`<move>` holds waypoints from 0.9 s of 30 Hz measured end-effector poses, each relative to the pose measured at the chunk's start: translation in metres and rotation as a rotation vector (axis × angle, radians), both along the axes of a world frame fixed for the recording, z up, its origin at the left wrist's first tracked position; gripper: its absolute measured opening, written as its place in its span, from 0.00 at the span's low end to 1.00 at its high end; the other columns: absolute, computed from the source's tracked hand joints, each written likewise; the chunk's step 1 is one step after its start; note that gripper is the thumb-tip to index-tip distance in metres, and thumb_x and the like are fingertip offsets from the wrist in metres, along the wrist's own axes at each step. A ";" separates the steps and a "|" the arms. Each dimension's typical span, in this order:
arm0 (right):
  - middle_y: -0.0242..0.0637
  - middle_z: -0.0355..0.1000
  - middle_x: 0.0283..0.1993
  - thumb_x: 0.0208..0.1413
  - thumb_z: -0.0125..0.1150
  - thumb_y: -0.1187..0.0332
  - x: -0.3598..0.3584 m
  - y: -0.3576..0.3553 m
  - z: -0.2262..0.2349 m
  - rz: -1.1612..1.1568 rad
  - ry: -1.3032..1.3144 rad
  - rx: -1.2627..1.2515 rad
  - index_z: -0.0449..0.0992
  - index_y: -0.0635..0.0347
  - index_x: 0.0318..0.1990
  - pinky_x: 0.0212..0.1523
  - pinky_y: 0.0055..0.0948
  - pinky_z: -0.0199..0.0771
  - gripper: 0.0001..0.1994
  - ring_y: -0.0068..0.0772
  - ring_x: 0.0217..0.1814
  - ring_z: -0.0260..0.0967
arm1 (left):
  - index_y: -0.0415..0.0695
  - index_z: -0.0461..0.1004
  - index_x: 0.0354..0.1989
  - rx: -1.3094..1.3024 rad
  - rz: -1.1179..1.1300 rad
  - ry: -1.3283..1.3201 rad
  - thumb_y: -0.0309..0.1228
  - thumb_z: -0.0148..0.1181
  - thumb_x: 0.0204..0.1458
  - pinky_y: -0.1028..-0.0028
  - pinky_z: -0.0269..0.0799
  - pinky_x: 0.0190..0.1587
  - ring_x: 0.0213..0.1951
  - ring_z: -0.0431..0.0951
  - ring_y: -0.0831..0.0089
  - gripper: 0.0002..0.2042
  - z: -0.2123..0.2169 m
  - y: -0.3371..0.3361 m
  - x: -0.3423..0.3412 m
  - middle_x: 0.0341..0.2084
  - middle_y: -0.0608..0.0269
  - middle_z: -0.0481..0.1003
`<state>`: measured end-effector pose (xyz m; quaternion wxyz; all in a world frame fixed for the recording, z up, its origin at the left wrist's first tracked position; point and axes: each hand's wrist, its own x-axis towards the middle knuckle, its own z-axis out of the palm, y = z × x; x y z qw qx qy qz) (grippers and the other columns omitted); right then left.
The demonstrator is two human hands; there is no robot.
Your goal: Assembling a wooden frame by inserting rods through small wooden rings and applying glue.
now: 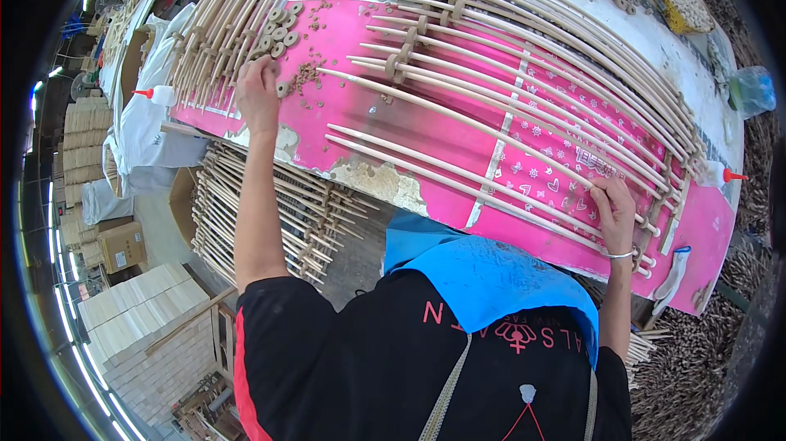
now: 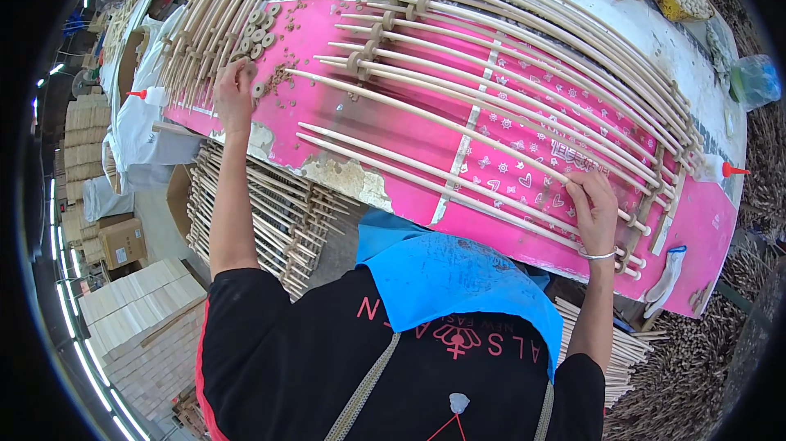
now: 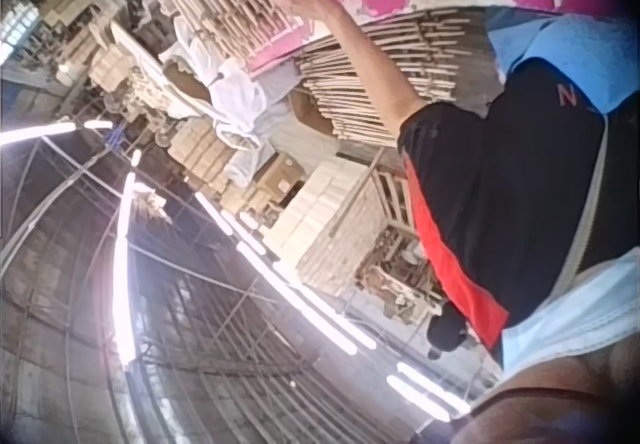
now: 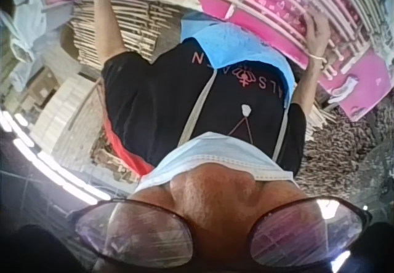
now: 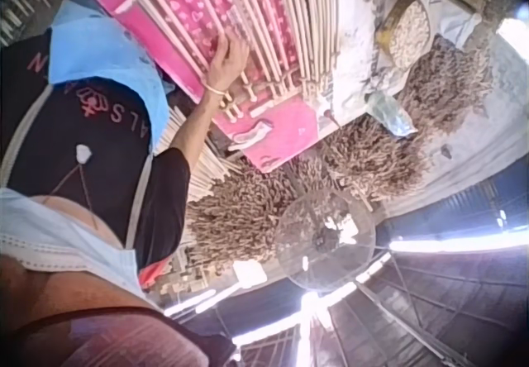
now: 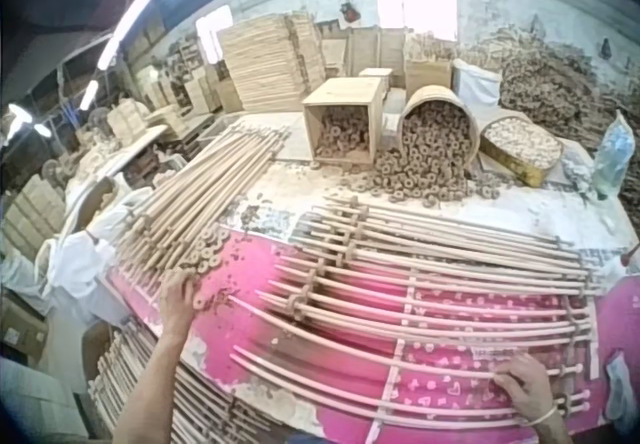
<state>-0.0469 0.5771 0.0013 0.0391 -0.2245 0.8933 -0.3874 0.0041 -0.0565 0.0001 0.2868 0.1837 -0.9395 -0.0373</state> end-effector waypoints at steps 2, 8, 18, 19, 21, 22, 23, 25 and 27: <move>0.37 0.71 0.33 0.62 0.62 0.75 0.000 -0.001 -0.001 -0.030 -0.030 0.015 0.79 0.67 0.42 0.41 0.31 0.67 0.05 0.34 0.37 0.68 | 0.43 0.82 0.49 0.248 -0.029 0.070 0.25 0.60 0.59 0.65 0.77 0.43 0.38 0.82 0.63 0.11 0.001 0.024 0.000 0.39 0.56 0.80; 0.37 0.71 0.33 0.62 0.62 0.74 0.000 -0.005 -0.001 0.002 0.000 0.015 0.79 0.67 0.42 0.41 0.31 0.66 0.05 0.33 0.37 0.68 | 0.41 0.81 0.52 0.578 -0.101 0.194 0.21 0.61 0.59 0.74 0.77 0.37 0.34 0.80 0.75 0.13 0.004 0.080 -0.001 0.36 0.61 0.78; 0.38 0.71 0.32 0.62 0.62 0.74 0.001 -0.007 -0.001 -0.016 0.004 0.010 0.80 0.67 0.42 0.41 0.32 0.66 0.06 0.34 0.36 0.67 | 0.40 0.79 0.53 0.396 -0.141 0.154 0.20 0.59 0.60 0.75 0.79 0.39 0.37 0.82 0.73 0.13 0.012 0.117 0.006 0.39 0.60 0.78; 0.38 0.71 0.32 0.62 0.62 0.74 0.001 -0.010 0.002 0.000 0.015 0.017 0.80 0.67 0.42 0.41 0.33 0.66 0.06 0.34 0.36 0.67 | 0.40 0.79 0.53 0.400 -0.144 0.153 0.20 0.59 0.60 0.75 0.79 0.39 0.37 0.82 0.73 0.13 0.011 0.121 0.007 0.39 0.60 0.78; 0.38 0.70 0.32 0.62 0.62 0.74 0.002 -0.010 0.002 0.013 0.024 0.027 0.80 0.67 0.42 0.41 0.33 0.66 0.06 0.34 0.36 0.67 | 0.42 0.77 0.58 0.521 -0.160 0.145 0.23 0.60 0.62 0.75 0.79 0.40 0.39 0.81 0.73 0.16 0.009 0.126 0.007 0.41 0.61 0.77; 0.38 0.70 0.32 0.62 0.62 0.74 0.001 -0.008 -0.001 0.019 0.022 0.023 0.80 0.67 0.42 0.41 0.33 0.66 0.06 0.35 0.36 0.67 | 0.42 0.77 0.58 0.521 -0.161 0.144 0.23 0.60 0.62 0.75 0.79 0.40 0.39 0.81 0.73 0.16 0.006 0.126 0.007 0.41 0.61 0.77; 0.38 0.70 0.32 0.62 0.62 0.74 0.001 -0.007 -0.003 0.025 0.020 0.019 0.80 0.67 0.42 0.41 0.33 0.66 0.06 0.35 0.36 0.67 | 0.43 0.75 0.61 0.610 -0.164 0.197 0.24 0.60 0.63 0.75 0.80 0.40 0.40 0.81 0.74 0.17 0.002 0.123 0.008 0.42 0.62 0.77; 0.38 0.70 0.32 0.62 0.62 0.74 0.000 -0.004 -0.003 0.023 0.018 0.016 0.80 0.67 0.42 0.41 0.33 0.66 0.05 0.35 0.36 0.67 | 0.45 0.71 0.67 0.946 -0.158 0.293 0.29 0.60 0.66 0.74 0.81 0.43 0.45 0.81 0.74 0.21 0.001 0.128 0.008 0.48 0.64 0.76; 0.38 0.70 0.32 0.62 0.62 0.74 -0.001 -0.004 -0.002 0.021 0.016 0.013 0.80 0.67 0.42 0.41 0.33 0.66 0.05 0.35 0.35 0.67 | 0.45 0.71 0.67 1.155 -0.175 0.273 0.31 0.60 0.66 0.74 0.81 0.45 0.45 0.81 0.74 0.21 0.002 0.124 0.010 0.49 0.63 0.76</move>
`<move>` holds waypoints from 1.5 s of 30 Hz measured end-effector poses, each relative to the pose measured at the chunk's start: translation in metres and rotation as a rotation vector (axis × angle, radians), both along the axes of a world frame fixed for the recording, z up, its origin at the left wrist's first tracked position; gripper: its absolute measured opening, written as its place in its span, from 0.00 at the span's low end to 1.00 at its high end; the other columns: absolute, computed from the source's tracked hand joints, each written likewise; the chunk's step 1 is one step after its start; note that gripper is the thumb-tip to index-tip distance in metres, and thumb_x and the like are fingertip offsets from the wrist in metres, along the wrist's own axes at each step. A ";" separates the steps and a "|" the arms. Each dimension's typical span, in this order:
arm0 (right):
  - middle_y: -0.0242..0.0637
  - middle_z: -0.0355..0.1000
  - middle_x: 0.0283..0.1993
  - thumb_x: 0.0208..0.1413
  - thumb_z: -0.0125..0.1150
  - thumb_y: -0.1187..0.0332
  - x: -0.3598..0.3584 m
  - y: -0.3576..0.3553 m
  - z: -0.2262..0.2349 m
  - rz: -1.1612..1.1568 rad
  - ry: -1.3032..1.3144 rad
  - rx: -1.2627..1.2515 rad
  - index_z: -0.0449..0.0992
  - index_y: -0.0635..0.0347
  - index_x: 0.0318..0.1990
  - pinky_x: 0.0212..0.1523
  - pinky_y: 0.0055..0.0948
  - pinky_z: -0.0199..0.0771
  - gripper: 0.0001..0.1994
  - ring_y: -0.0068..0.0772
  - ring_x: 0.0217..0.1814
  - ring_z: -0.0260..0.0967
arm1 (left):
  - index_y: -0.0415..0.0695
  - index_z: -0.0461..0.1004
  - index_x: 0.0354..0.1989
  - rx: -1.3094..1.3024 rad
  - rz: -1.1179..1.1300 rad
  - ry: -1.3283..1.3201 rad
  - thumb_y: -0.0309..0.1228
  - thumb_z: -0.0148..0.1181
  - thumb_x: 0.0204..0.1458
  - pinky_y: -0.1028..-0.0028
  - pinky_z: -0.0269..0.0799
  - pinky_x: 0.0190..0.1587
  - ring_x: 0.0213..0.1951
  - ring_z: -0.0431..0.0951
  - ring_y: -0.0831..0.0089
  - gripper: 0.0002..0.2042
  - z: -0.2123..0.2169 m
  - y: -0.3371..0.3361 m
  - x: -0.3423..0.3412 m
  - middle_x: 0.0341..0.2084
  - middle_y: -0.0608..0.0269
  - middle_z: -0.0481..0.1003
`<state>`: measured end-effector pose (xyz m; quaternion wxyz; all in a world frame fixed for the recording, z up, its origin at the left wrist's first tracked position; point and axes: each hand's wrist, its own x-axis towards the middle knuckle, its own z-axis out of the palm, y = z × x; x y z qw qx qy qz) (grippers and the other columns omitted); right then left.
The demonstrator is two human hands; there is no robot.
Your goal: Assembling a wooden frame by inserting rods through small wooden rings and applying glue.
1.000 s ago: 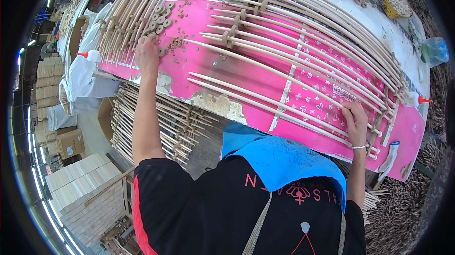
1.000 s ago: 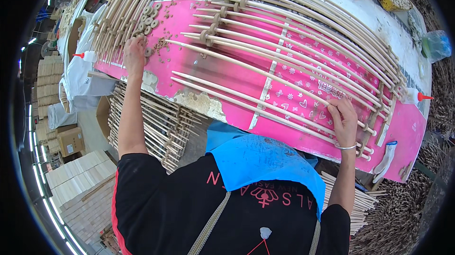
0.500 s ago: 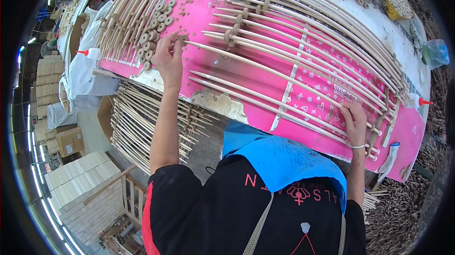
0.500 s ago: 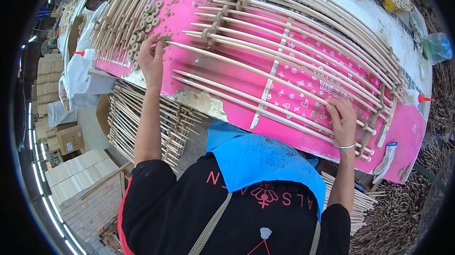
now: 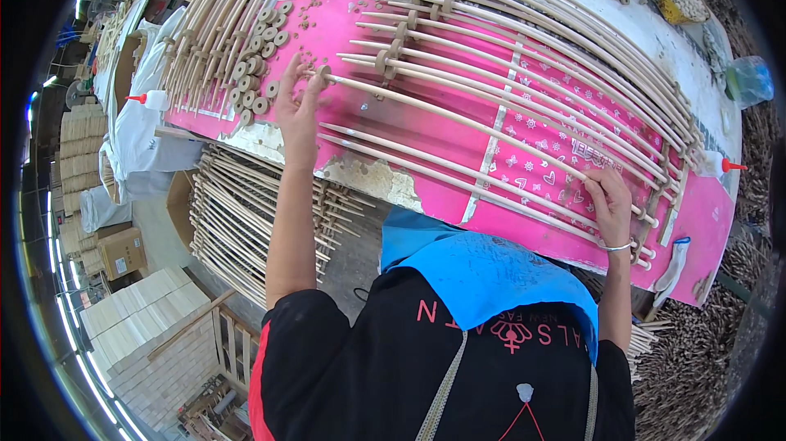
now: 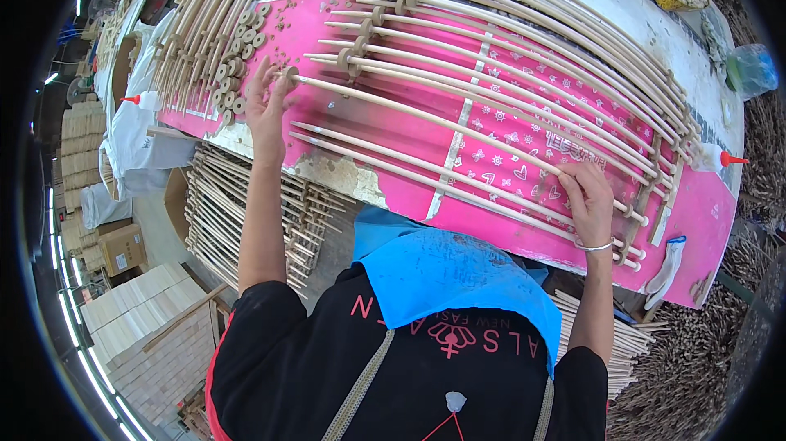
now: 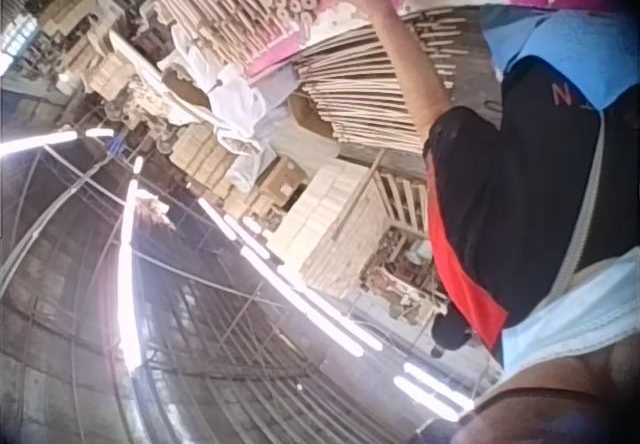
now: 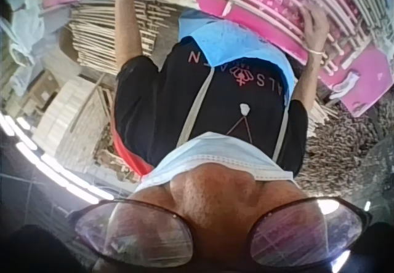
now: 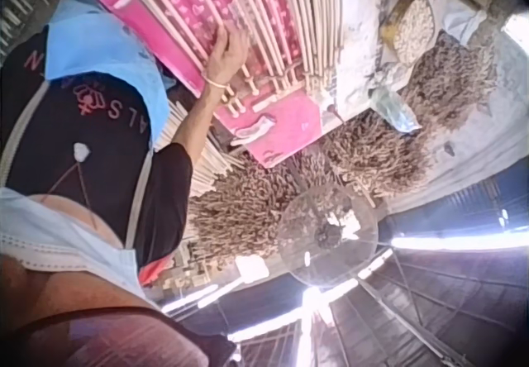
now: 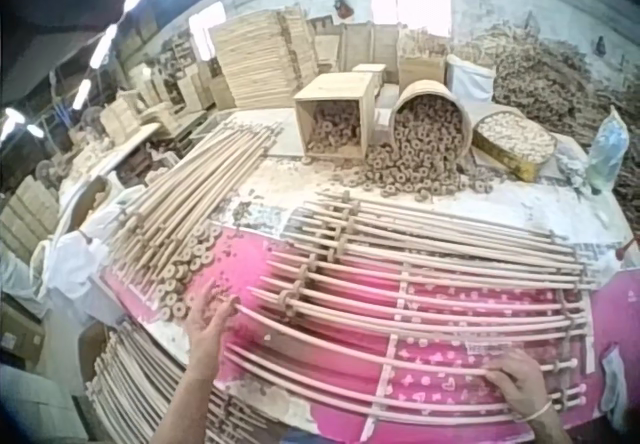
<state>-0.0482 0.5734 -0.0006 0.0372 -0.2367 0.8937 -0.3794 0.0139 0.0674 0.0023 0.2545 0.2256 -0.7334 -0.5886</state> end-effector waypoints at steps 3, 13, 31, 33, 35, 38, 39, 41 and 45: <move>0.38 0.71 0.32 0.62 0.62 0.74 -0.001 0.003 0.002 -0.015 -0.017 -0.008 0.80 0.67 0.41 0.41 0.33 0.66 0.05 0.35 0.36 0.68 | 0.44 0.71 0.66 0.307 -0.102 -0.026 0.33 0.58 0.68 0.73 0.80 0.49 0.47 0.81 0.75 0.20 -0.007 -0.007 0.002 0.53 0.61 0.77; 0.36 0.76 0.35 0.62 0.65 0.71 -0.039 0.054 0.017 -0.638 0.173 -0.211 0.82 0.62 0.44 0.45 0.30 0.73 0.07 0.29 0.42 0.73 | 0.34 0.71 0.65 0.016 -0.147 -0.087 0.31 0.51 0.70 0.65 0.76 0.60 0.61 0.76 0.65 0.19 -0.010 -0.031 0.021 0.64 0.52 0.72; 0.33 0.77 0.54 0.54 0.76 0.67 -0.162 0.277 -0.044 -0.984 -0.068 -0.658 0.71 0.56 0.63 0.54 0.34 0.69 0.29 0.28 0.55 0.73 | 0.37 0.71 0.66 0.029 -0.169 -0.154 0.32 0.53 0.70 0.75 0.75 0.55 0.56 0.77 0.73 0.19 -0.014 -0.024 -0.001 0.58 0.57 0.77; 0.31 0.78 0.49 0.54 0.77 0.66 -0.167 0.271 -0.050 -0.968 0.021 -0.654 0.74 0.59 0.56 0.45 0.31 0.73 0.24 0.27 0.47 0.74 | 0.37 0.71 0.66 0.042 -0.137 -0.202 0.32 0.53 0.70 0.74 0.75 0.55 0.56 0.77 0.72 0.19 -0.014 -0.035 0.008 0.58 0.58 0.77; 0.30 0.78 0.47 0.55 0.76 0.67 -0.162 0.314 -0.053 -0.957 0.063 -0.658 0.76 0.59 0.54 0.45 0.30 0.74 0.21 0.26 0.46 0.75 | 0.35 0.73 0.64 0.035 -0.164 -0.155 0.31 0.53 0.69 0.70 0.77 0.56 0.57 0.77 0.69 0.19 -0.009 -0.021 -0.006 0.57 0.56 0.77; 0.36 0.76 0.52 0.57 0.75 0.70 -0.152 0.323 -0.040 -1.015 0.440 -0.581 0.72 0.63 0.58 0.51 0.34 0.77 0.24 0.28 0.50 0.75 | 0.34 0.73 0.63 0.053 -0.162 -0.140 0.30 0.55 0.69 0.70 0.78 0.55 0.54 0.79 0.71 0.18 -0.008 -0.014 -0.012 0.56 0.55 0.78; 0.37 0.75 0.53 0.57 0.74 0.69 -0.146 0.311 -0.025 -0.973 0.462 -0.529 0.71 0.64 0.60 0.53 0.34 0.77 0.25 0.29 0.51 0.74 | 0.35 0.74 0.63 0.049 -0.151 -0.151 0.30 0.55 0.69 0.71 0.78 0.54 0.53 0.80 0.71 0.18 -0.004 -0.010 -0.012 0.54 0.56 0.79; 0.38 0.75 0.55 0.60 0.72 0.67 -0.135 0.261 0.021 -0.835 0.424 -0.479 0.69 0.64 0.62 0.56 0.35 0.75 0.26 0.30 0.53 0.74 | 0.36 0.75 0.62 0.050 -0.141 -0.143 0.31 0.57 0.68 0.74 0.77 0.51 0.49 0.81 0.74 0.18 -0.008 -0.015 -0.005 0.51 0.59 0.81; 0.36 0.75 0.55 0.63 0.67 0.61 -0.098 0.100 0.063 -0.664 -0.075 -0.602 0.69 0.62 0.65 0.57 0.34 0.74 0.26 0.28 0.55 0.73 | 0.38 0.77 0.61 0.091 -0.106 -0.128 0.31 0.58 0.67 0.76 0.76 0.48 0.45 0.80 0.77 0.17 -0.008 -0.011 -0.001 0.48 0.61 0.82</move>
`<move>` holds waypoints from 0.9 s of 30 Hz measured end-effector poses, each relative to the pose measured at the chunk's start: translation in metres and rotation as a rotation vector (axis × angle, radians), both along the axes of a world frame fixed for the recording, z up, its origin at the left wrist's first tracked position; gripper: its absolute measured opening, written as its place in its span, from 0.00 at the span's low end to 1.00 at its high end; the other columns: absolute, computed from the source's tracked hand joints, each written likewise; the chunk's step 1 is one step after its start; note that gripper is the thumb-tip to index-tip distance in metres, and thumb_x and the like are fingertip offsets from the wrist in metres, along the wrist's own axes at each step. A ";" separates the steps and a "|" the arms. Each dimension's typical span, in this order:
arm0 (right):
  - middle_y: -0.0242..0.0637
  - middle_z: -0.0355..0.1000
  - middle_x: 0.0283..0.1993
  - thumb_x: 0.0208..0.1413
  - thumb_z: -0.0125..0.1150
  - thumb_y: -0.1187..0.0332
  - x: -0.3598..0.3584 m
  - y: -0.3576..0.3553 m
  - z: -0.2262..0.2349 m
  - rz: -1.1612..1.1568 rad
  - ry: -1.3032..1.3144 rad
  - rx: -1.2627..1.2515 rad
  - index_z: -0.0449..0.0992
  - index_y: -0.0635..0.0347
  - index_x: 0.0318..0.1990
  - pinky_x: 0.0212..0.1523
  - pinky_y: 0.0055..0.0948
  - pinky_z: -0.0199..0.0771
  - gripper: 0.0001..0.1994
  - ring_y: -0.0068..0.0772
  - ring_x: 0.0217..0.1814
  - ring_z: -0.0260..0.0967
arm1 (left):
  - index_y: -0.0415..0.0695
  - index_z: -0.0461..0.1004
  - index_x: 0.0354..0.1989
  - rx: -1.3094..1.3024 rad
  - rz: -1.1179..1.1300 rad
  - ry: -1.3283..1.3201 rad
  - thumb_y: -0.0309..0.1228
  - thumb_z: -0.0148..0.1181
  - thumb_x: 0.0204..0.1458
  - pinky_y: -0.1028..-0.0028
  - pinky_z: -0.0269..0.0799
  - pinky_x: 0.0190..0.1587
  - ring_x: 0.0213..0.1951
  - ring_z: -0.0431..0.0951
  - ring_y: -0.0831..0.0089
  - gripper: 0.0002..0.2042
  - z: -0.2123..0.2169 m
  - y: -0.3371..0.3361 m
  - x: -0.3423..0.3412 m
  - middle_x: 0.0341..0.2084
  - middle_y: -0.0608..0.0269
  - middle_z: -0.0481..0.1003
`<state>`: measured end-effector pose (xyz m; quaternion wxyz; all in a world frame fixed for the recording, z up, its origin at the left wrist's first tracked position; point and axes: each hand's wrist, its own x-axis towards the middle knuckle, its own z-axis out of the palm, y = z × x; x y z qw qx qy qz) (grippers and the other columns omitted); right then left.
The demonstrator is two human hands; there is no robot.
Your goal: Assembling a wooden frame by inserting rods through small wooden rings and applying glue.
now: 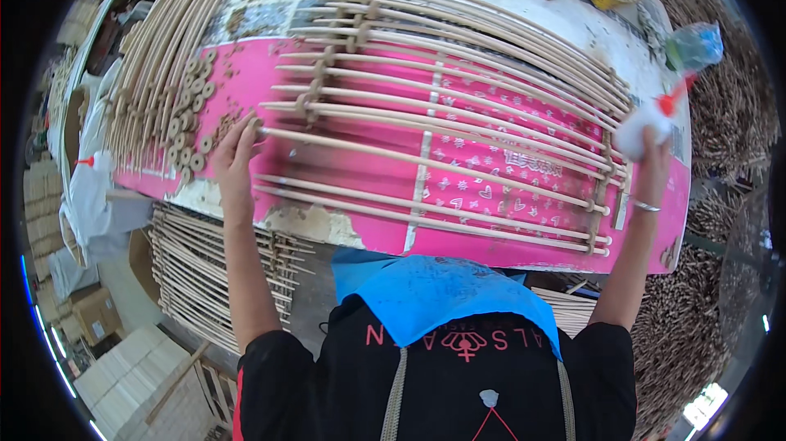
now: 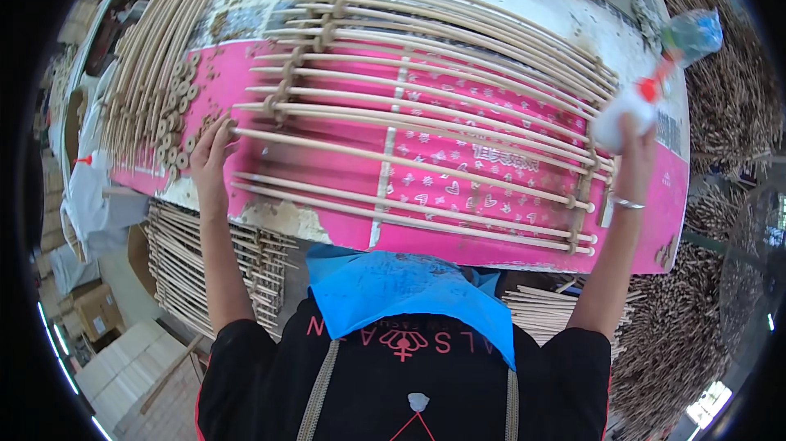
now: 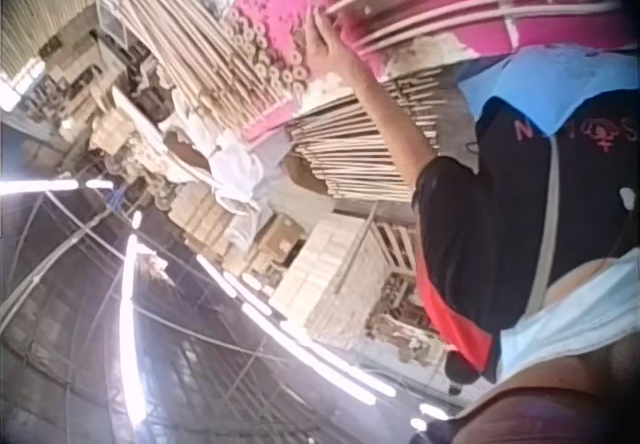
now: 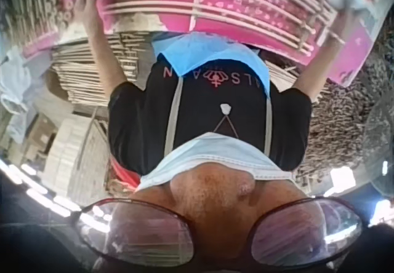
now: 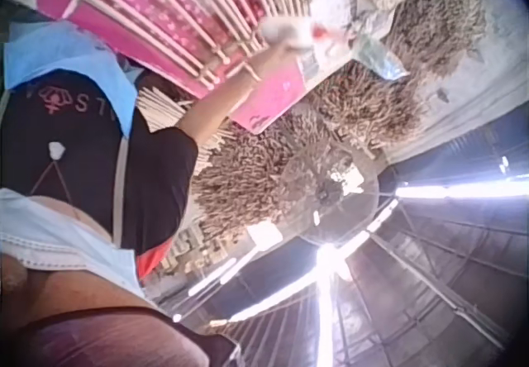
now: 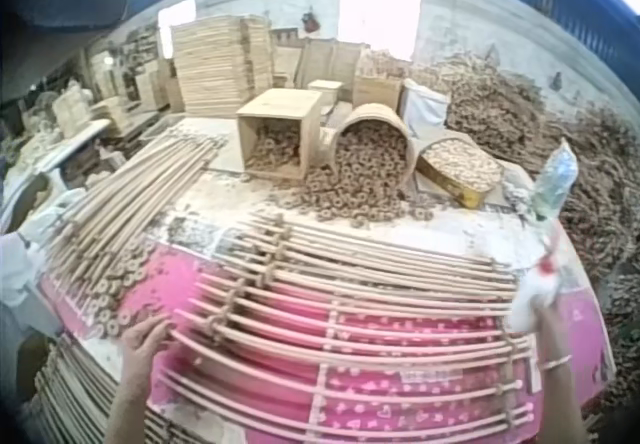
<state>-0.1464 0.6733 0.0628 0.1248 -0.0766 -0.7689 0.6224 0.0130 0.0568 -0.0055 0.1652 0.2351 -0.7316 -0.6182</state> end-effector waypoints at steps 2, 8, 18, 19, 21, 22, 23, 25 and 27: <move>0.37 0.72 0.59 0.60 0.69 0.62 0.019 -0.064 -0.010 0.311 -0.229 0.177 0.68 0.58 0.68 0.55 0.34 0.76 0.30 0.30 0.57 0.72 | 0.39 0.78 0.59 0.021 0.029 0.002 0.31 0.58 0.67 0.77 0.76 0.47 0.44 0.80 0.78 0.16 0.004 0.006 0.003 0.46 0.63 0.82; 0.44 0.74 0.52 0.52 0.75 0.57 0.059 -0.253 0.015 1.026 -0.214 0.228 0.66 0.58 0.61 0.55 0.35 0.73 0.33 0.35 0.53 0.74 | 0.39 0.80 0.57 0.026 0.020 0.067 0.32 0.60 0.65 0.77 0.76 0.44 0.40 0.79 0.79 0.15 -0.008 0.011 -0.002 0.40 0.67 0.82; 0.43 0.78 0.46 0.49 0.74 0.58 0.053 -0.356 0.031 0.993 0.473 0.885 0.77 0.57 0.52 0.46 0.43 0.77 0.24 0.47 0.48 0.78 | 0.39 0.82 0.53 -0.095 0.075 0.118 0.33 0.62 0.64 0.77 0.73 0.42 0.36 0.78 0.79 0.14 -0.011 0.026 0.002 0.36 0.63 0.82; 0.44 0.78 0.46 0.49 0.74 0.59 0.051 -0.359 0.032 1.007 0.443 0.915 0.78 0.58 0.53 0.48 0.43 0.77 0.24 0.48 0.49 0.78 | 0.38 0.82 0.53 -0.099 0.074 0.121 0.33 0.62 0.64 0.76 0.73 0.43 0.37 0.78 0.78 0.14 -0.009 0.027 0.001 0.36 0.61 0.82; 0.43 0.79 0.46 0.49 0.74 0.59 0.050 -0.363 0.033 1.015 0.430 0.936 0.78 0.58 0.52 0.48 0.42 0.77 0.24 0.47 0.49 0.78 | 0.38 0.82 0.52 -0.095 0.073 0.097 0.32 0.62 0.64 0.76 0.73 0.43 0.37 0.79 0.77 0.14 -0.006 0.027 0.002 0.36 0.60 0.82; 0.42 0.79 0.46 0.49 0.74 0.60 0.050 -0.365 0.033 1.021 0.421 0.953 0.79 0.58 0.51 0.47 0.41 0.77 0.23 0.47 0.49 0.78 | 0.38 0.82 0.52 -0.097 0.070 0.074 0.32 0.62 0.63 0.75 0.73 0.43 0.38 0.79 0.77 0.14 -0.006 0.027 0.003 0.36 0.60 0.82; 0.42 0.79 0.46 0.49 0.74 0.60 0.049 -0.366 0.032 1.026 0.419 0.955 0.79 0.58 0.51 0.47 0.41 0.77 0.23 0.47 0.49 0.78 | 0.38 0.82 0.52 -0.093 0.073 0.072 0.32 0.62 0.63 0.75 0.73 0.43 0.38 0.79 0.77 0.14 -0.006 0.027 0.003 0.36 0.60 0.82; 0.41 0.80 0.45 0.49 0.74 0.61 0.048 -0.368 0.032 1.027 0.424 0.965 0.79 0.58 0.51 0.47 0.41 0.78 0.22 0.46 0.49 0.78 | 0.38 0.82 0.52 -0.103 0.067 0.114 0.32 0.61 0.64 0.75 0.73 0.43 0.37 0.79 0.76 0.14 -0.006 0.028 0.002 0.36 0.59 0.82; 0.40 0.79 0.42 0.50 0.73 0.61 0.046 -0.369 0.029 1.021 0.459 0.952 0.78 0.57 0.49 0.42 0.42 0.77 0.20 0.45 0.45 0.78 | 0.38 0.82 0.52 -0.108 0.065 0.097 0.32 0.61 0.64 0.75 0.73 0.44 0.37 0.79 0.75 0.14 -0.005 0.027 0.002 0.36 0.59 0.82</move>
